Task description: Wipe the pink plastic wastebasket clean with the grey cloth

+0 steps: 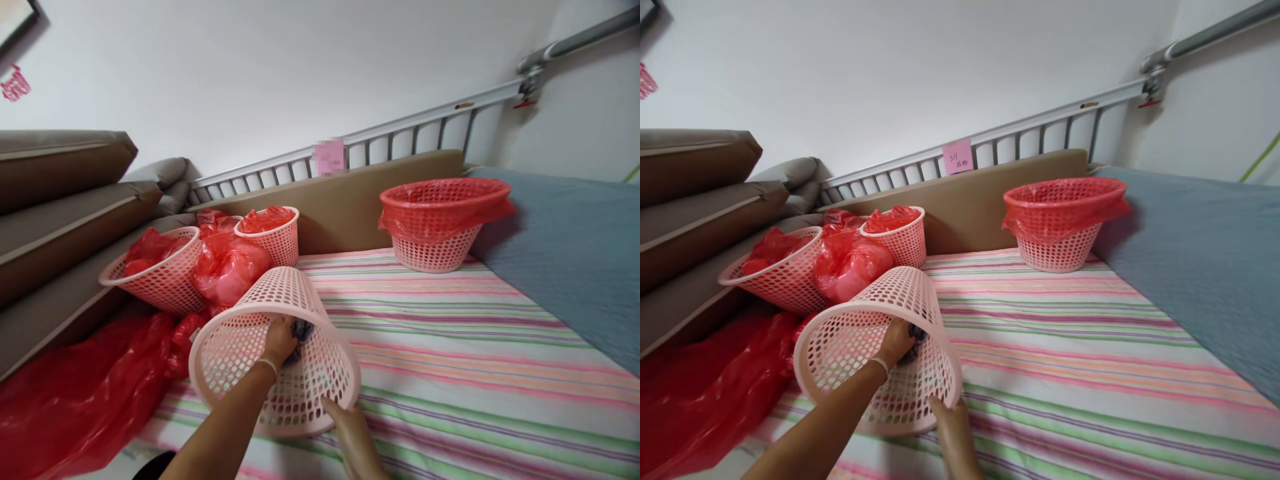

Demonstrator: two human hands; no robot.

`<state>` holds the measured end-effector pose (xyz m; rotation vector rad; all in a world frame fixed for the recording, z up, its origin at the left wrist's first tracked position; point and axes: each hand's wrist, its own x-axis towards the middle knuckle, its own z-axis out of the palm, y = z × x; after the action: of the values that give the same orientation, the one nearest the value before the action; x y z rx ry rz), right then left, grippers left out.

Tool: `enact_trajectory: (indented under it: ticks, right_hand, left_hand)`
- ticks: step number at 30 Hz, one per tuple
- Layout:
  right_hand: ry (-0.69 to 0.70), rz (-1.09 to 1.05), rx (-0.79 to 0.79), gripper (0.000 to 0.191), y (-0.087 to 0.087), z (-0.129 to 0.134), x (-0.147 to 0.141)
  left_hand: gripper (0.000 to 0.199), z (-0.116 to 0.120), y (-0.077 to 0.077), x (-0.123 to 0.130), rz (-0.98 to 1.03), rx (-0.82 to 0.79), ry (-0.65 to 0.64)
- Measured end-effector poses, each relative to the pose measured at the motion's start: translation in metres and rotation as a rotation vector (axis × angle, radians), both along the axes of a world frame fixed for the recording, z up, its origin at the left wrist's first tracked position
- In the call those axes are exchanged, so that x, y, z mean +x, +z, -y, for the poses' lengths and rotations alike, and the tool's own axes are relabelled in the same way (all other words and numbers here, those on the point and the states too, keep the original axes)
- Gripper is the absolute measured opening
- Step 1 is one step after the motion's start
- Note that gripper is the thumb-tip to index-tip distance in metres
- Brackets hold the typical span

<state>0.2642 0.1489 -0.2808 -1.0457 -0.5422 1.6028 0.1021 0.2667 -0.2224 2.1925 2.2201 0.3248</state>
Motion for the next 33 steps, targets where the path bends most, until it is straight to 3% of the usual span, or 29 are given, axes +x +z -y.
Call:
enact_trajectory:
  ticks: [6,11,15,18,22,26,29,33]
  right_hand:
    - [0.064,0.098,0.043,0.034,0.019,0.001,0.020]
    - [0.062,0.200,0.106,0.028,0.024,-0.009,0.038]
    - [0.067,0.254,0.150,0.031,0.024,-0.014,0.045]
    - [0.119,0.275,0.168,0.028,0.023,-0.014,0.046]
    - [0.189,0.283,0.086,0.028,0.026,-0.018,0.049]
    - [0.194,0.293,0.131,0.029,0.036,-0.019,0.053]
    - [0.116,0.273,0.182,0.036,0.036,-0.012,0.040]
    - [0.057,0.161,0.177,0.051,0.018,0.004,0.006]
  left_hand:
    - [0.058,0.067,0.006,0.027,0.007,-0.028,-0.011]
    - [0.066,0.130,0.009,0.049,-0.038,-0.076,-0.079]
    - [0.065,0.154,0.013,0.049,-0.095,-0.124,-0.151]
    - [0.049,0.136,0.023,0.033,-0.170,-0.111,-0.136]
    - [0.027,0.077,0.035,0.001,-0.258,-0.053,0.007]
    - [0.036,0.029,0.031,-0.020,-0.277,-0.016,0.114]
    - [0.035,0.019,0.019,-0.028,-0.259,-0.021,0.148]
    - [0.034,0.024,0.009,-0.036,-0.205,-0.049,0.163]
